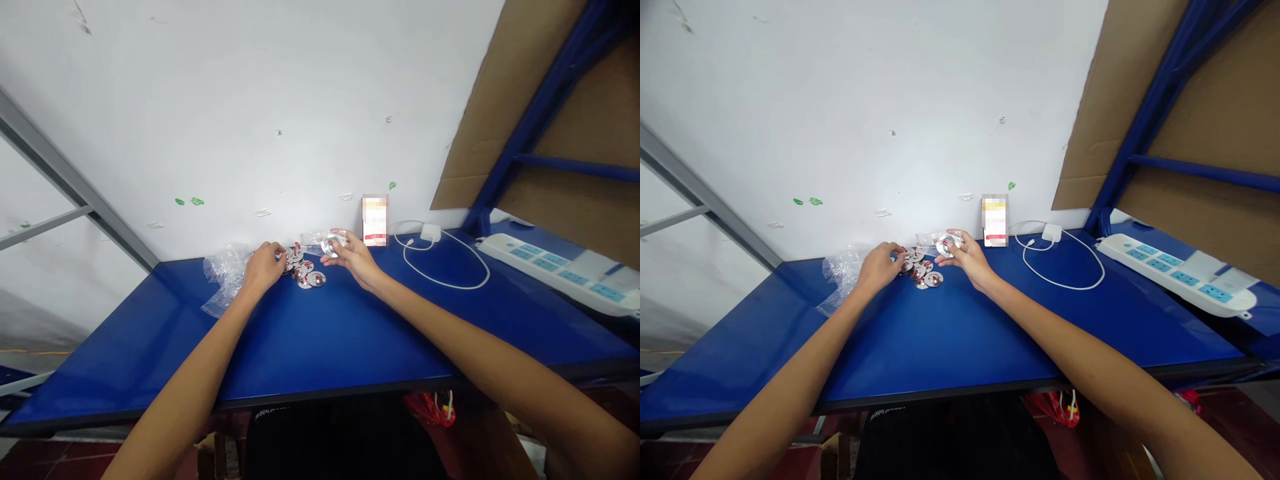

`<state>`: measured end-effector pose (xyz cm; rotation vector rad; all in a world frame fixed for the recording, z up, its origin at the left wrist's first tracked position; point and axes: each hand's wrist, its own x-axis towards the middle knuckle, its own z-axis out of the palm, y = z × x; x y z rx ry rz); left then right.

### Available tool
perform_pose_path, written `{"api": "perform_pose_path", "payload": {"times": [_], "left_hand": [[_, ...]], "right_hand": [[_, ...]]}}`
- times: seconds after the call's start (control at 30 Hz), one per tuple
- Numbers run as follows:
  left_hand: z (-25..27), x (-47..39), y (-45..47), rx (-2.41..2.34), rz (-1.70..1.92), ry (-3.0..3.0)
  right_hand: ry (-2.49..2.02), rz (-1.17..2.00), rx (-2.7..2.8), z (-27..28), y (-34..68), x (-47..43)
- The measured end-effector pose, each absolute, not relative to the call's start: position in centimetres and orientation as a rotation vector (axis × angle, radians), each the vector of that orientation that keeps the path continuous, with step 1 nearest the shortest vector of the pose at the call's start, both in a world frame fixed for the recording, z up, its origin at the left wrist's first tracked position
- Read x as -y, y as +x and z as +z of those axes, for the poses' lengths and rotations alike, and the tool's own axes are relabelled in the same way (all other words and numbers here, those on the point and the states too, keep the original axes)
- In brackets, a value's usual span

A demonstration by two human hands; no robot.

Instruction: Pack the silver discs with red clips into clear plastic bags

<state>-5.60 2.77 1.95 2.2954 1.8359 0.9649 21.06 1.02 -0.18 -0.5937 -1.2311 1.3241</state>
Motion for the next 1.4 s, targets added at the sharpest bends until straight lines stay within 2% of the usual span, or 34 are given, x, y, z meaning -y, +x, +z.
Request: {"api": "perform_pose_path", "payload": {"times": [0.1,0.2,0.3,0.7,1.03,1.2,1.4], "left_hand": [[2.8,-2.3,-4.8,-1.583,1.116,2.039],[3.2,-1.6,-3.5,-1.146,1.081,1.578],[3.0,-0.7,-2.3,-0.942,1.045,1.344],[2.7,0.0,-1.0,-0.985,1.359,1.366],[2.9,0.1,-0.9,-1.014,1.381,1.512],[2.5,0.2,-0.8,-0.952,1.286,1.568],[2.1,0.2,-0.7,-0.978,1.356,1.724]], "right_hand": [[-0.579,1.355,1.218,-0.1,20.7,-0.7],[-0.549,1.406,1.170,0.0,20.4,-0.3],[-0.537,1.437,1.135,-0.1,20.0,0.1],[-0.653,1.493,1.091,-0.3,19.7,0.6],[-0.843,1.204,1.328,0.2,20.6,-0.2],[-0.839,1.139,1.335,0.4,20.4,0.0],[-0.764,1.127,1.464,0.9,20.8,-0.1]]}}
